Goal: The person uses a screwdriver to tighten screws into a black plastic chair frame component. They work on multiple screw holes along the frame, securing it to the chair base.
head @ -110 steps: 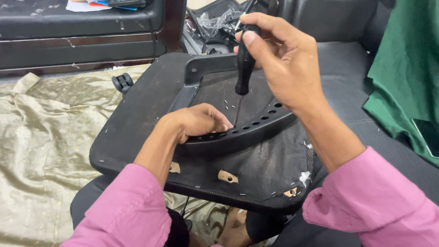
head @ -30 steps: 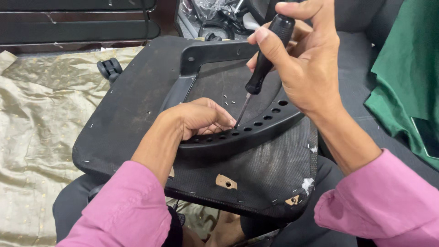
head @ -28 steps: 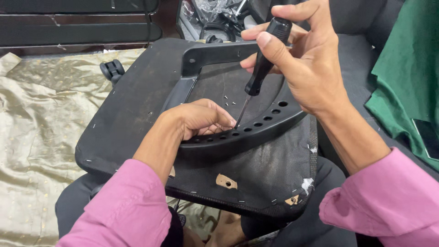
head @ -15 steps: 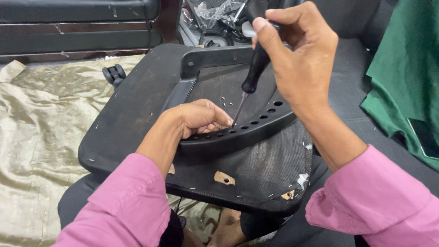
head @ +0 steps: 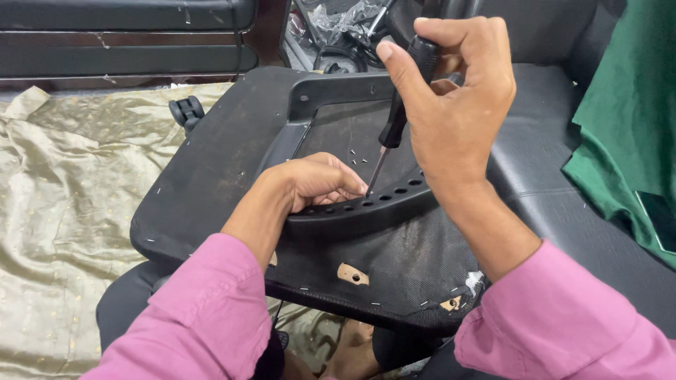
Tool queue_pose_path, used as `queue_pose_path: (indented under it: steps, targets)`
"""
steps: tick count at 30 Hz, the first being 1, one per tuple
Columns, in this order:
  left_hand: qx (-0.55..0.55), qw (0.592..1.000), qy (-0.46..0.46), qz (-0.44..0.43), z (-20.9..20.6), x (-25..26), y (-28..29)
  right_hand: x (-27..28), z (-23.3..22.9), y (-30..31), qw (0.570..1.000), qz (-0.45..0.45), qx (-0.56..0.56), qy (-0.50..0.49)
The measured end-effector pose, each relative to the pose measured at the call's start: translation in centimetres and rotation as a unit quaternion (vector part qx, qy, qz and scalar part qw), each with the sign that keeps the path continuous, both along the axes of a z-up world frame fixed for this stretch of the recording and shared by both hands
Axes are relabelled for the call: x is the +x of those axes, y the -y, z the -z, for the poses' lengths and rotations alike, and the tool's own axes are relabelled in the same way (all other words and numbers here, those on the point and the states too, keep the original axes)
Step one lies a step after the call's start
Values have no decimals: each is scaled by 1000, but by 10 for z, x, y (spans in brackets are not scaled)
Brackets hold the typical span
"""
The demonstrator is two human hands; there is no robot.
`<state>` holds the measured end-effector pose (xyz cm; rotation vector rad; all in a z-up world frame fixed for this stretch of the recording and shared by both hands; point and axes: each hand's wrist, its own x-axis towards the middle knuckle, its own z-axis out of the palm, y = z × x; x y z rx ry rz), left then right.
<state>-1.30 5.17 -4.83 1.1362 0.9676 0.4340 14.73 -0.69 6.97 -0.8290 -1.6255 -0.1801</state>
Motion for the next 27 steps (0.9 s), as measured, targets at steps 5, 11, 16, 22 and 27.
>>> queue_pose_path:
  steps: [5,11,16,22,27]
  targets:
    - [-14,1000,-7,-4,4,-1,-5,-2,-4,3,965,-197,-135,-108]
    - [-3,999,30,20,7,1,-4,-24,0,13,932,-306,-158,-110]
    - [-13,1000,7,3,9,-4,-4,-16,-2,8,984,-155,-64,-54]
    - [-22,999,26,23,5,-3,-3,-7,-8,3,944,-253,-188,-96]
    - [-11,1000,4,5,-1,-3,0,-12,-5,-1,959,-235,-118,-103]
